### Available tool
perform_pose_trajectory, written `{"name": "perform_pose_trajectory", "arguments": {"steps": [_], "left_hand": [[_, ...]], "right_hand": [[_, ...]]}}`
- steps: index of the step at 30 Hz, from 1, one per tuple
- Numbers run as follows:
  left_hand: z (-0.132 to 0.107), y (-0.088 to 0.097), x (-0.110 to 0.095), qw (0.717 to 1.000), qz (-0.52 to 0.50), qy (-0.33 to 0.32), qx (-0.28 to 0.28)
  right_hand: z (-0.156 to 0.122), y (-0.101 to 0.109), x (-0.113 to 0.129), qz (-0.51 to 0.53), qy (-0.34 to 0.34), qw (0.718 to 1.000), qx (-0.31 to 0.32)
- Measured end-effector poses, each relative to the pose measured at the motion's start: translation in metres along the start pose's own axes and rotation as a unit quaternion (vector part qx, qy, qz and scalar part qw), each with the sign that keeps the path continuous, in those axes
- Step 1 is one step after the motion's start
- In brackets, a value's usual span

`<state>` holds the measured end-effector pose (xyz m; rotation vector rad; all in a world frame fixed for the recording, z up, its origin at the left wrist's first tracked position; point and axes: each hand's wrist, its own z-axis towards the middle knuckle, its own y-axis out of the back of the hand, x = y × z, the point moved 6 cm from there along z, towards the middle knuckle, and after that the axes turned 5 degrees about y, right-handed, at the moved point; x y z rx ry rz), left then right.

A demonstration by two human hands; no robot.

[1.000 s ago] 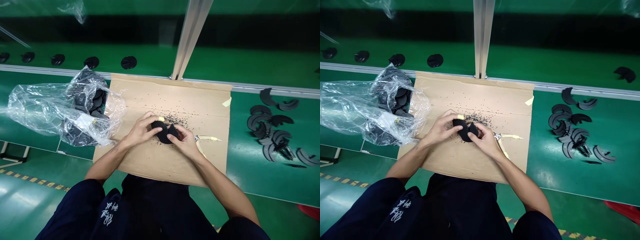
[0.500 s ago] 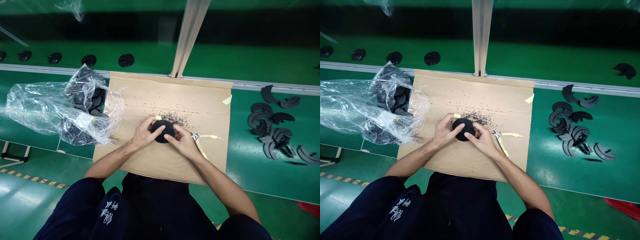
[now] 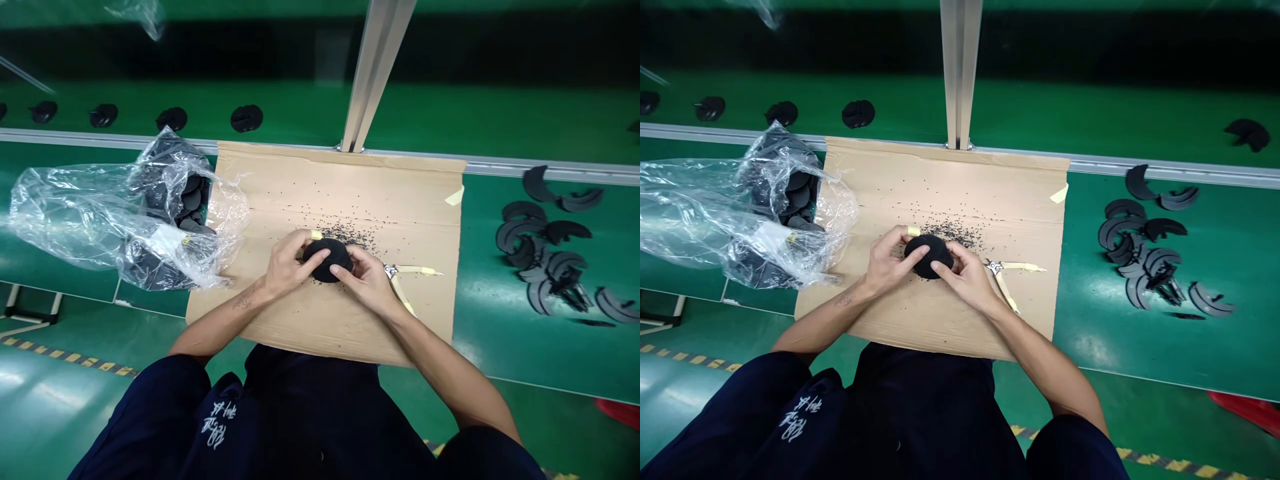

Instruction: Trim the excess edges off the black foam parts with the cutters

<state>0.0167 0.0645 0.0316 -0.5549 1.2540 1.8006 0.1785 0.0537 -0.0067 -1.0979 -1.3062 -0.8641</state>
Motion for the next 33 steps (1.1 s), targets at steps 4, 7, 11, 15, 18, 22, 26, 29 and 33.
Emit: {"name": "perform_pose_trajectory", "arguments": {"steps": [4, 7, 11, 15, 18, 22, 26, 29, 33], "left_hand": [[-0.002, -0.001, -0.003, 0.999, 0.016, -0.024, -0.017], [-0.005, -0.003, -0.006, 0.998, 0.024, -0.047, -0.024], [-0.007, -0.004, -0.008, 0.997, 0.032, -0.061, -0.033], [-0.007, -0.003, -0.009, 0.996, 0.032, -0.065, -0.050], [-0.008, -0.003, -0.008, 0.996, 0.025, -0.067, -0.049], [-0.009, -0.002, -0.007, 0.998, 0.006, -0.042, -0.041], [-0.004, -0.004, -0.004, 0.996, -0.084, 0.011, 0.015], [0.000, -0.005, -0.009, 0.982, -0.178, -0.021, 0.056], [0.001, -0.001, -0.016, 0.971, -0.213, -0.080, 0.070]], "right_hand": [[-0.001, 0.001, 0.004, -0.046, 0.013, 0.999, -0.009], [-0.002, 0.003, 0.006, -0.089, 0.026, 0.995, -0.026], [-0.004, 0.004, 0.005, -0.117, 0.032, 0.992, -0.026], [-0.004, 0.003, 0.005, -0.126, 0.039, 0.991, -0.025], [-0.004, 0.003, 0.008, -0.134, 0.050, 0.989, -0.027], [-0.005, 0.003, 0.013, -0.159, 0.075, 0.984, -0.033], [-0.007, 0.003, 0.025, -0.206, 0.164, 0.964, -0.039], [-0.010, 0.001, 0.034, -0.236, 0.250, 0.938, -0.035], [-0.015, -0.001, 0.038, -0.248, 0.321, 0.913, -0.035]]}}
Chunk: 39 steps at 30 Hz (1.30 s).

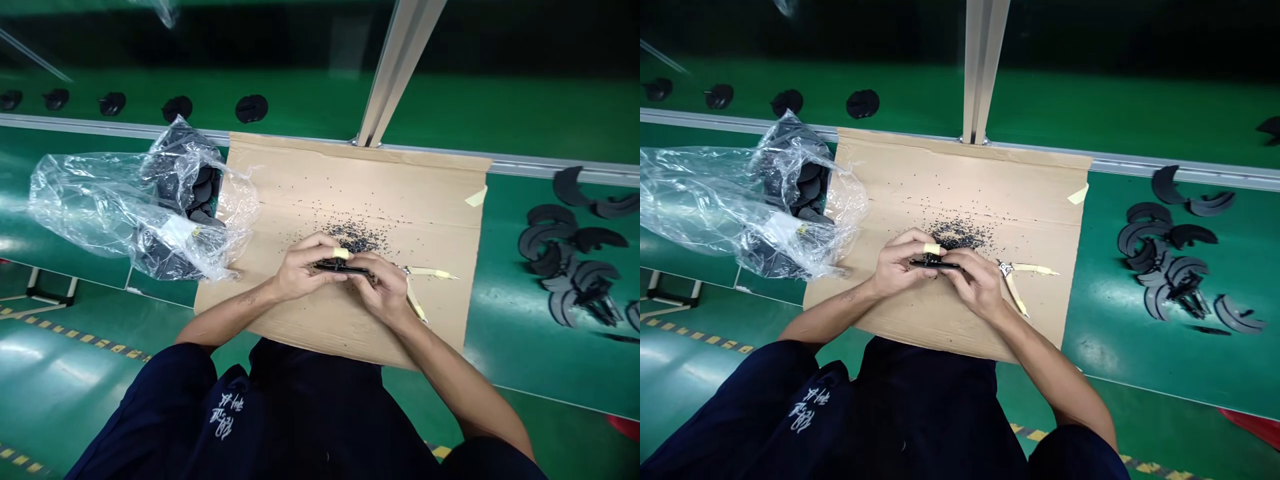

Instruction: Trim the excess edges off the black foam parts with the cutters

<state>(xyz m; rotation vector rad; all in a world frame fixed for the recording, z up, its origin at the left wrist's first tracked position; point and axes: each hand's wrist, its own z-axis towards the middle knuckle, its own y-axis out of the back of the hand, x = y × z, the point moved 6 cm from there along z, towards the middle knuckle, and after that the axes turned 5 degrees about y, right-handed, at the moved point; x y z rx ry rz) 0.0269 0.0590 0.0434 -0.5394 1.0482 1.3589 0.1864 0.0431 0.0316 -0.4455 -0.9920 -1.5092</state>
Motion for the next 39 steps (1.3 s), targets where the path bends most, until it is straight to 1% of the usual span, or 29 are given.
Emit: {"name": "perform_pose_trajectory", "arguments": {"steps": [4, 9, 11, 15, 19, 23, 25, 26, 28, 31, 32, 34, 36, 39], "left_hand": [[-0.002, -0.001, -0.007, 0.998, 0.015, -0.053, 0.004], [-0.005, 0.001, -0.010, 0.996, 0.020, -0.091, -0.014], [-0.005, 0.002, -0.010, 0.995, 0.031, -0.091, -0.016], [-0.004, 0.001, -0.008, 0.996, 0.053, -0.072, 0.006], [-0.005, 0.002, -0.009, 0.995, 0.059, -0.082, 0.001], [-0.005, 0.002, -0.009, 0.995, 0.064, -0.074, -0.002], [-0.003, 0.003, -0.009, 0.997, 0.055, -0.062, 0.005], [-0.002, 0.003, -0.008, 0.998, 0.041, -0.050, 0.017], [0.001, 0.003, -0.004, 0.998, -0.013, -0.002, 0.057], [0.004, 0.003, 0.003, 0.983, -0.116, 0.096, 0.106], [0.005, 0.003, 0.005, 0.977, -0.137, 0.120, 0.111], [0.006, 0.003, 0.008, 0.969, -0.162, 0.146, 0.115], [0.005, 0.002, 0.010, 0.964, -0.177, 0.162, 0.114], [0.002, 0.000, 0.014, 0.959, -0.181, 0.186, 0.115]], "right_hand": [[-0.003, -0.001, 0.000, 0.011, 0.011, 1.000, -0.005], [-0.002, -0.004, 0.000, 0.040, 0.005, 0.999, 0.006], [-0.001, -0.004, 0.000, 0.042, 0.006, 0.999, 0.011], [-0.001, -0.003, -0.002, 0.027, -0.005, 0.999, 0.016], [-0.002, -0.005, -0.005, 0.018, -0.027, 0.999, 0.033], [-0.003, -0.007, -0.008, 0.041, -0.049, 0.997, 0.036], [-0.003, -0.007, -0.010, 0.061, -0.061, 0.996, 0.023], [-0.003, -0.007, -0.011, 0.075, -0.069, 0.995, 0.016], [-0.004, -0.007, -0.012, 0.113, -0.089, 0.990, 0.010], [-0.005, -0.009, -0.015, 0.169, -0.137, 0.976, 0.026], [-0.005, -0.011, -0.015, 0.182, -0.150, 0.971, 0.036], [-0.005, -0.013, -0.015, 0.194, -0.164, 0.965, 0.059], [-0.003, -0.012, -0.014, 0.189, -0.158, 0.967, 0.061], [0.001, -0.003, -0.013, 0.168, -0.118, 0.978, 0.022]]}}
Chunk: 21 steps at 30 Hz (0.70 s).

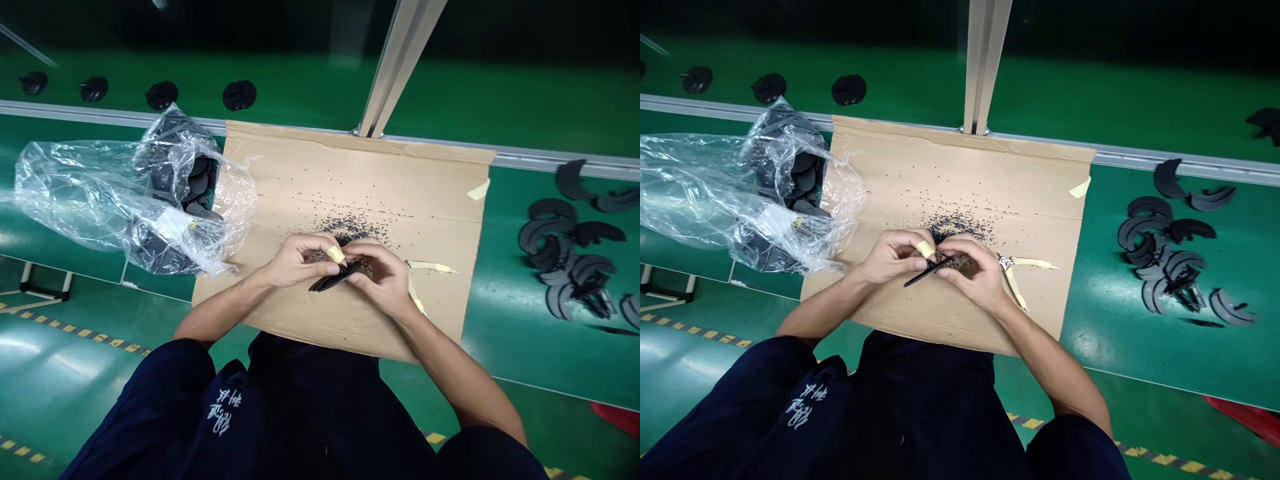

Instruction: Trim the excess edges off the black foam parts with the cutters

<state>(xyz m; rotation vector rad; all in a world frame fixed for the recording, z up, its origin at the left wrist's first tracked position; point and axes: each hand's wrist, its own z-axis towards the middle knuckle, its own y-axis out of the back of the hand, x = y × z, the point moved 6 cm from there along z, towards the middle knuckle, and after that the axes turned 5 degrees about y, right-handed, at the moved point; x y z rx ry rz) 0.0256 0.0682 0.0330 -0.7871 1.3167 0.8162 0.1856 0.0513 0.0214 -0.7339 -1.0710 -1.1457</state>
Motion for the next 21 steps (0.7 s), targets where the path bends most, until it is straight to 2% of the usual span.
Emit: {"name": "perform_pose_trajectory", "arguments": {"steps": [2, 6, 9, 12, 17, 21], "left_hand": [[-0.001, -0.001, 0.002, 1.000, 0.006, 0.020, 0.005], [-0.003, -0.003, 0.002, 0.999, 0.010, 0.038, 0.022], [-0.004, -0.006, 0.001, 0.999, 0.017, 0.029, 0.026], [-0.004, -0.008, -0.002, 0.999, 0.033, 0.003, 0.023], [-0.002, -0.006, -0.003, 0.997, 0.077, -0.025, -0.015], [0.001, 0.000, 0.003, 0.999, 0.035, -0.008, -0.020]], "right_hand": [[0.001, 0.003, 0.003, -0.008, 0.027, 1.000, -0.005], [0.003, 0.002, 0.008, -0.026, 0.069, 0.997, 0.031], [0.003, 0.000, 0.013, -0.049, 0.122, 0.989, 0.061], [0.002, 0.002, 0.015, -0.074, 0.161, 0.982, 0.060], [0.000, 0.004, 0.012, -0.115, 0.162, 0.980, 0.033], [0.002, 0.003, 0.015, -0.156, 0.136, 0.978, -0.019]]}}
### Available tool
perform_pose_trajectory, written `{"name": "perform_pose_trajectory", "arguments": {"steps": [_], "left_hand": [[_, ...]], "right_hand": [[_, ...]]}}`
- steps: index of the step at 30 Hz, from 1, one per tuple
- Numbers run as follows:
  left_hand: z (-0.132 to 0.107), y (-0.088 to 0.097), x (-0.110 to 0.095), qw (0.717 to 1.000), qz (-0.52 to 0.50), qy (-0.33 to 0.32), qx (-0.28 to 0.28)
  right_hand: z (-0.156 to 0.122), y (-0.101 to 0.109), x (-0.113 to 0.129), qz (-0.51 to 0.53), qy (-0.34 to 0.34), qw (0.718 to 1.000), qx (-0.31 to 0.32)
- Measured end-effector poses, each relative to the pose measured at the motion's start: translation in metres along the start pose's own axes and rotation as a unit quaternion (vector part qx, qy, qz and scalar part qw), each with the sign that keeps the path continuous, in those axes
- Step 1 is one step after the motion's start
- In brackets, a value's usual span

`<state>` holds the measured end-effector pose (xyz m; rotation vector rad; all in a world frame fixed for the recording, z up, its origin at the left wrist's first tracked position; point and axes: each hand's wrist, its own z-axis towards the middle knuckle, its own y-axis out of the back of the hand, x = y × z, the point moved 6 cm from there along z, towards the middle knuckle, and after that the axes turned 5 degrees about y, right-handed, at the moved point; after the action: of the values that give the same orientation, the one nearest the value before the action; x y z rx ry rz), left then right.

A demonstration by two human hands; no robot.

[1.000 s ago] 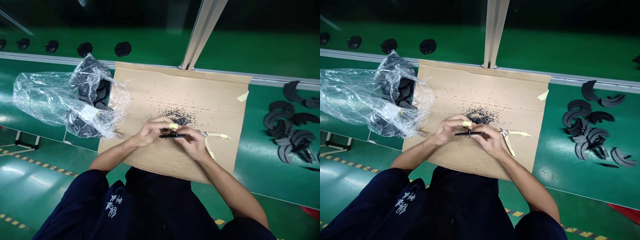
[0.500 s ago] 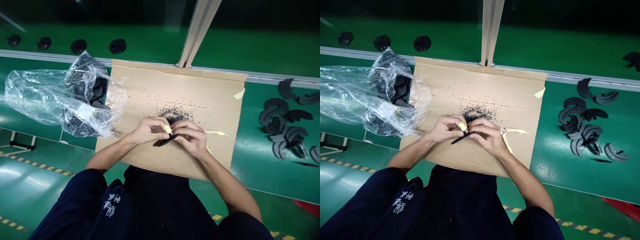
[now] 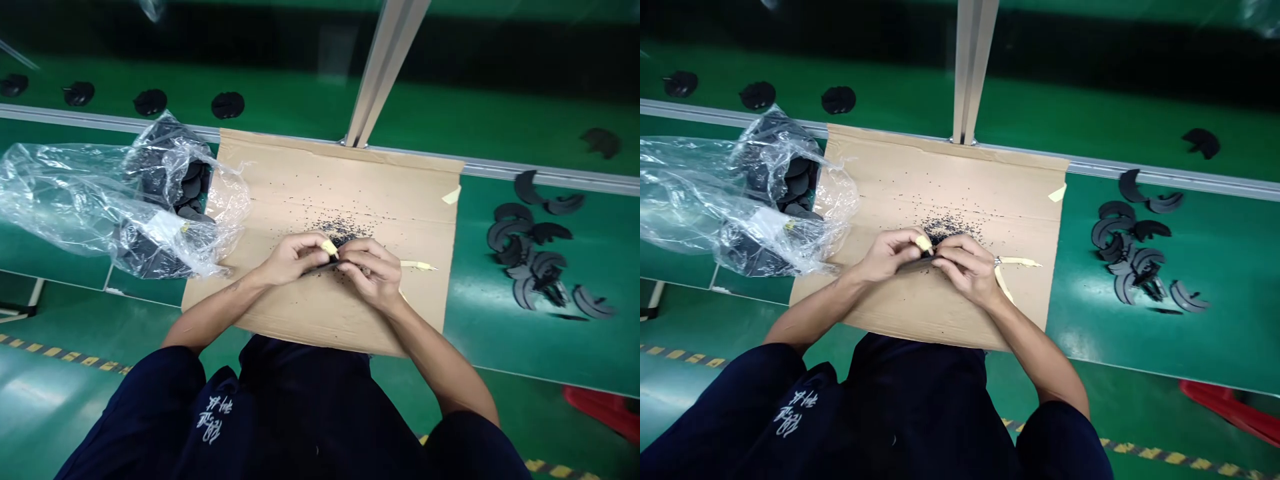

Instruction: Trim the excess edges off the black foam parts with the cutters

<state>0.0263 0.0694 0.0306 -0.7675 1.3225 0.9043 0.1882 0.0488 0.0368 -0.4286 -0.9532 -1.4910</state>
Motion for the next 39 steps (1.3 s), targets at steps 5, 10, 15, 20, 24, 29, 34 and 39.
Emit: {"name": "perform_pose_trajectory", "arguments": {"steps": [5, 10, 15, 20, 24, 29, 34, 39], "left_hand": [[0.000, 0.002, 0.009, 0.999, 0.013, 0.002, -0.036], [-0.005, 0.002, 0.009, 0.992, 0.069, -0.018, -0.104], [-0.005, 0.000, 0.005, 0.989, 0.093, -0.042, -0.105], [-0.004, -0.006, 0.005, 0.990, 0.076, -0.091, -0.077], [-0.005, -0.008, 0.001, 0.989, 0.055, -0.120, -0.062], [-0.006, -0.006, -0.002, 0.990, 0.037, -0.124, -0.060], [-0.007, -0.004, -0.002, 0.990, 0.046, -0.120, -0.062], [-0.007, -0.003, -0.002, 0.989, 0.050, -0.123, -0.062]], "right_hand": [[0.004, 0.015, 0.002, -0.102, -0.051, 0.992, 0.052], [-0.037, 0.066, -0.001, -0.306, -0.118, 0.923, 0.199], [-0.070, 0.096, -0.003, -0.384, -0.164, 0.880, 0.228], [-0.042, 0.073, 0.015, -0.274, -0.109, 0.938, 0.184], [-0.018, 0.052, 0.026, -0.196, -0.066, 0.961, 0.183], [-0.011, 0.045, 0.026, -0.189, -0.031, 0.964, 0.186], [-0.011, 0.044, 0.025, -0.211, -0.001, 0.960, 0.186], [-0.009, 0.043, 0.027, -0.219, 0.006, 0.958, 0.186]]}}
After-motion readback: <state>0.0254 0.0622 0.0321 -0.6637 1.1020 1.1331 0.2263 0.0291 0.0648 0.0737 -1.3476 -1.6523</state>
